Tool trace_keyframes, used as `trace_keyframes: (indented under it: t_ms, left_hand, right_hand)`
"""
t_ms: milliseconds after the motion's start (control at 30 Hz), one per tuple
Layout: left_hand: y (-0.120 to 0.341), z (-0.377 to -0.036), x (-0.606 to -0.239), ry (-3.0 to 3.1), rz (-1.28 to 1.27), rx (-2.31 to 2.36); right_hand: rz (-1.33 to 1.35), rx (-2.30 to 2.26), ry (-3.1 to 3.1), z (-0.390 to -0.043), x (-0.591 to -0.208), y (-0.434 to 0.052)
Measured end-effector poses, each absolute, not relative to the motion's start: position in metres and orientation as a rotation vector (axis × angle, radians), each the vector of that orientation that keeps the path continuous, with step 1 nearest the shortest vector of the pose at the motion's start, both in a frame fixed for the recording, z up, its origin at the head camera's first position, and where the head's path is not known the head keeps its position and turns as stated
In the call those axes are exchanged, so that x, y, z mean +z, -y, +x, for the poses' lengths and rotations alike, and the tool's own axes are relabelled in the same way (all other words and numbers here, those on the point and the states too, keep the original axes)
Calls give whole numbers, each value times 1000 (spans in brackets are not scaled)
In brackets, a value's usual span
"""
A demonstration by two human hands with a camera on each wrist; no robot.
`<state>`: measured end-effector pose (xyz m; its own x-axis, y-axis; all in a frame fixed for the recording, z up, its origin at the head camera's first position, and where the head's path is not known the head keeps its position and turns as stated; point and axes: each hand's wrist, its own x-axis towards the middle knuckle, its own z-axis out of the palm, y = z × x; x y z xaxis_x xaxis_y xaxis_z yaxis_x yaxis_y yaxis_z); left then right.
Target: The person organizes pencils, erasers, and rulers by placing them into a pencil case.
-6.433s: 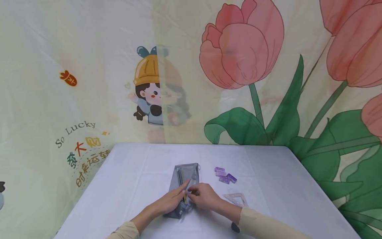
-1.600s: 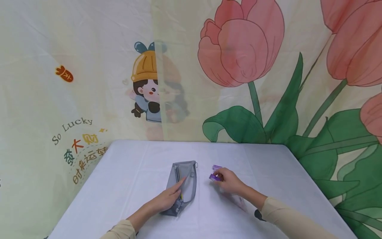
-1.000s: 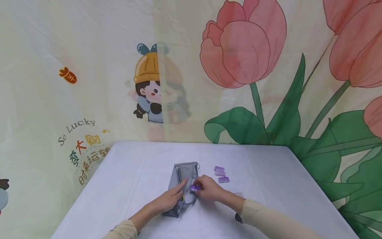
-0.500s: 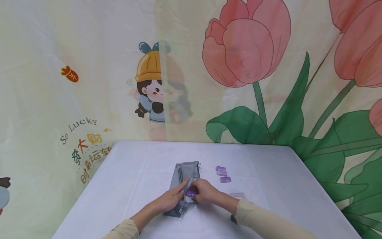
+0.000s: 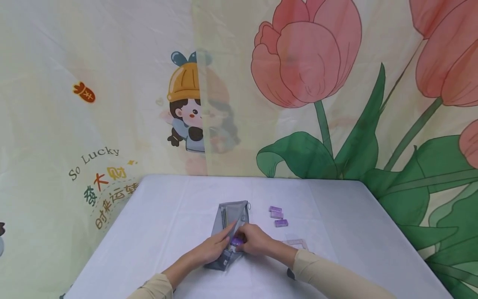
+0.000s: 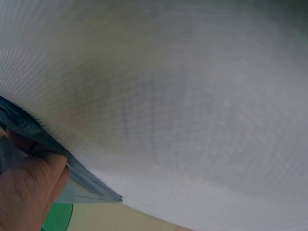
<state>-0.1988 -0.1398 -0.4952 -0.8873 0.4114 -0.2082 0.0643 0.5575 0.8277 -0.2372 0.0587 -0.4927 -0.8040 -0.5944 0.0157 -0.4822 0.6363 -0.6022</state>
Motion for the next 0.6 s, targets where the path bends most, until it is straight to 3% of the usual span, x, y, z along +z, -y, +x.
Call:
trace_keyframes:
  t_ms: [600]
  left_hand:
    - [139,-199,-497,-2453,418,1236]
  right_hand:
    - [-1060,-595,-2940,-231,-471,-108]
